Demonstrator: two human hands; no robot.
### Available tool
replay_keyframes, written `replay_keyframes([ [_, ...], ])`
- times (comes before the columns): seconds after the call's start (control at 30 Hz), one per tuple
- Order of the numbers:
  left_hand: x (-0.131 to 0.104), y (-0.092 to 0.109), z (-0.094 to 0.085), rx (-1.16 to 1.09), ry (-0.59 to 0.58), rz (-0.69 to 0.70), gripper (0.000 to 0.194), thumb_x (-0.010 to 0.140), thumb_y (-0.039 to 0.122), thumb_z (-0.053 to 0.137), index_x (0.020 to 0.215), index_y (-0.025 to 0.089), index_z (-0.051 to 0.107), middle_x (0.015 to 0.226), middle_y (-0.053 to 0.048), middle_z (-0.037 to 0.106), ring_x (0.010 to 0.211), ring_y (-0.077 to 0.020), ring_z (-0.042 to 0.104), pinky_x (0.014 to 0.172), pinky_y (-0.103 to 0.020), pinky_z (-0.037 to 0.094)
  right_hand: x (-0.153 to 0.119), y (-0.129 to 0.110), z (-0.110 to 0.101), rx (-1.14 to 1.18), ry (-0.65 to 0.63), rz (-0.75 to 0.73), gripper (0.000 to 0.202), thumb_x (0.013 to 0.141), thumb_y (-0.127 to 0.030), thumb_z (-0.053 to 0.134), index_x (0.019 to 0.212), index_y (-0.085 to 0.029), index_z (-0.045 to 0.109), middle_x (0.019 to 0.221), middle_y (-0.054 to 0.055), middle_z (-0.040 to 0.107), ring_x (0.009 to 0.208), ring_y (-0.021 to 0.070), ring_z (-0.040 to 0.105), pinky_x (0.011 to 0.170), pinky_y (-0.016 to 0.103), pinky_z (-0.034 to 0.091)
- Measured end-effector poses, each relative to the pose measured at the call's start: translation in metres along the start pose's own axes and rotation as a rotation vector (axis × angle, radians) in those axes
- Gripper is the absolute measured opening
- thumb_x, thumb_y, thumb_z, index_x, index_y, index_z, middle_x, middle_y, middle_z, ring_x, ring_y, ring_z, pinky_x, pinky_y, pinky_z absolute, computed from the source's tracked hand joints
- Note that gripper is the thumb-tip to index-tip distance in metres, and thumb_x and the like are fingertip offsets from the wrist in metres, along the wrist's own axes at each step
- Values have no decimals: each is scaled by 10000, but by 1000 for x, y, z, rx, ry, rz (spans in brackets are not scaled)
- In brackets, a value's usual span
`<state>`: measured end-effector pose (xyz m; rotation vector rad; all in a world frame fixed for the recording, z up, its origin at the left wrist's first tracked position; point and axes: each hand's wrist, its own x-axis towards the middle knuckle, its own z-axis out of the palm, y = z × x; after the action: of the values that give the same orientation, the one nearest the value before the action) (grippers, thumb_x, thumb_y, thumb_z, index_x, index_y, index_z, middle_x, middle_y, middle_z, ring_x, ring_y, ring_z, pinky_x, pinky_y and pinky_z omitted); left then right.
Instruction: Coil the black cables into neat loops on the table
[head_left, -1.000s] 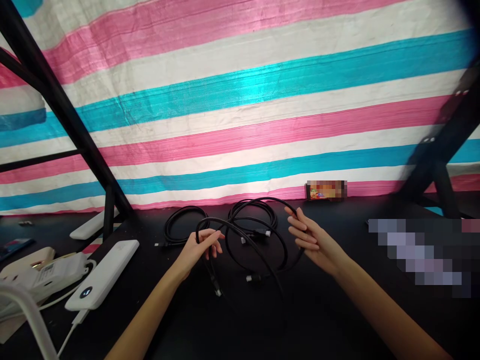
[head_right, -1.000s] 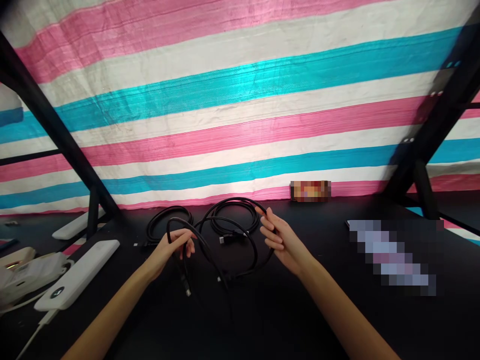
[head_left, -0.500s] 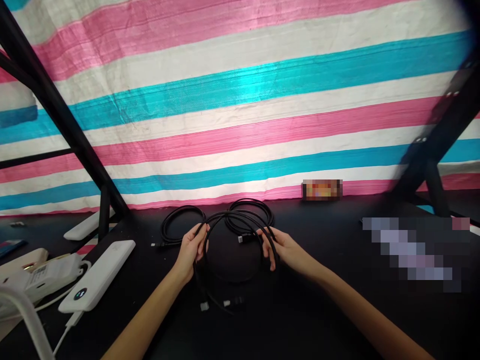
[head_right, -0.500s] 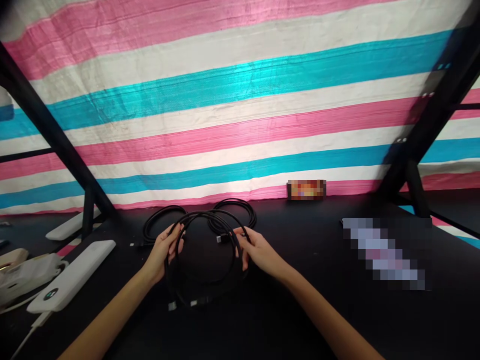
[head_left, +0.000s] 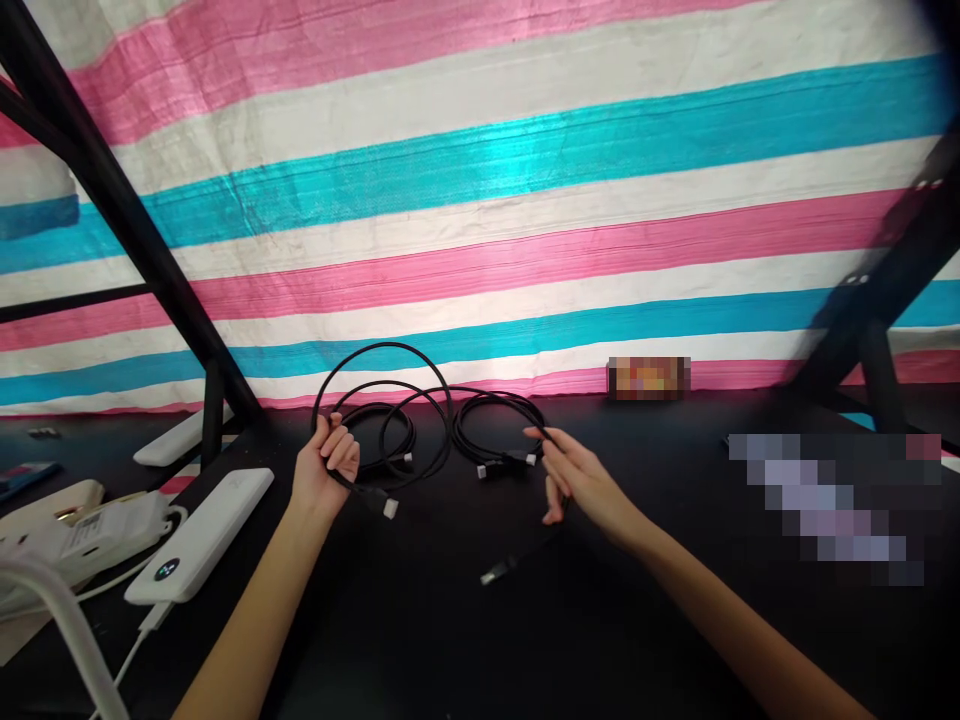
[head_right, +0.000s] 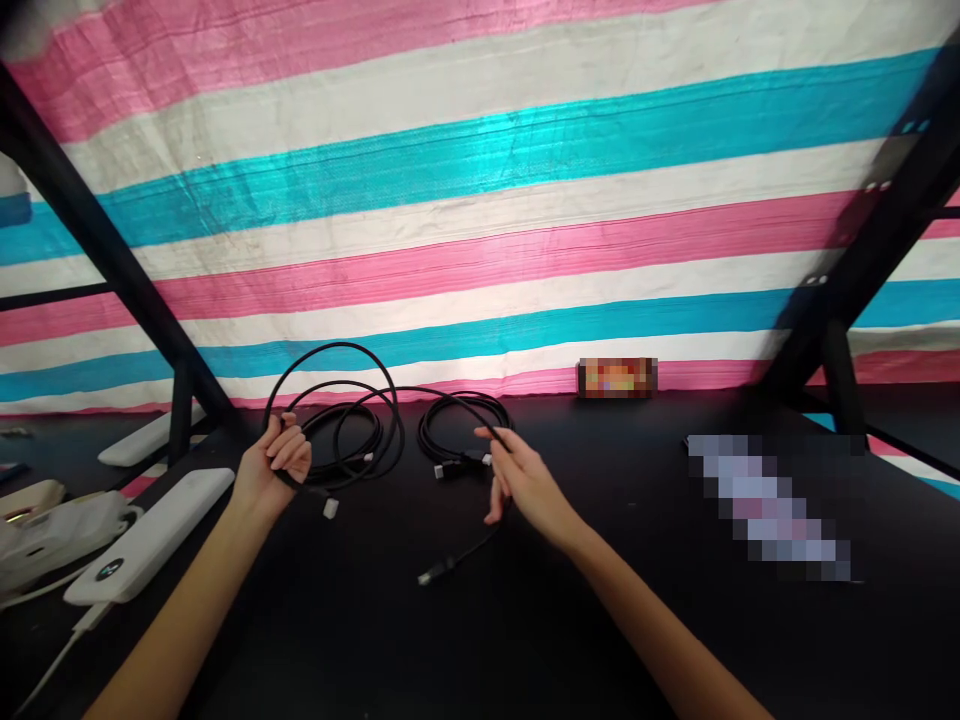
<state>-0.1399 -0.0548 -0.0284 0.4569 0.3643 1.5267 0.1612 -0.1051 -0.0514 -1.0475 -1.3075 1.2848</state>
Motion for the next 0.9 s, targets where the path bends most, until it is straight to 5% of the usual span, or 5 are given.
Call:
replay_keyframes([
  [0.13,0,17,-3,-31,-45,41,386,974,214,218,740,120,510,380,78,343,290,-20,307,339,-148,250,6,-10,-21,67,262,-167,379,807,-485,541,1035,-184,570,485,-116,319,300,28,255,304,197,430],
  [0.33,-4,26,-2,-13,-168,56,401,974,201,191,746,124,511,361,75,355,285,-32,315,338,-160,268,4,-23,-32,195,508,-343,295,758,-471,623,849,-192,607,534,-84,339,368,25,285,292,130,319],
  [0.9,-17,-20,15,448,-53,-198,263,877,333,504,773,110,594,332,99,228,292,-38,263,345,-174,224,-5,-40,-30,495,579,-367,207,806,-442,585,812,-235,573,577,-75,249,398,54,174,302,150,223],
])
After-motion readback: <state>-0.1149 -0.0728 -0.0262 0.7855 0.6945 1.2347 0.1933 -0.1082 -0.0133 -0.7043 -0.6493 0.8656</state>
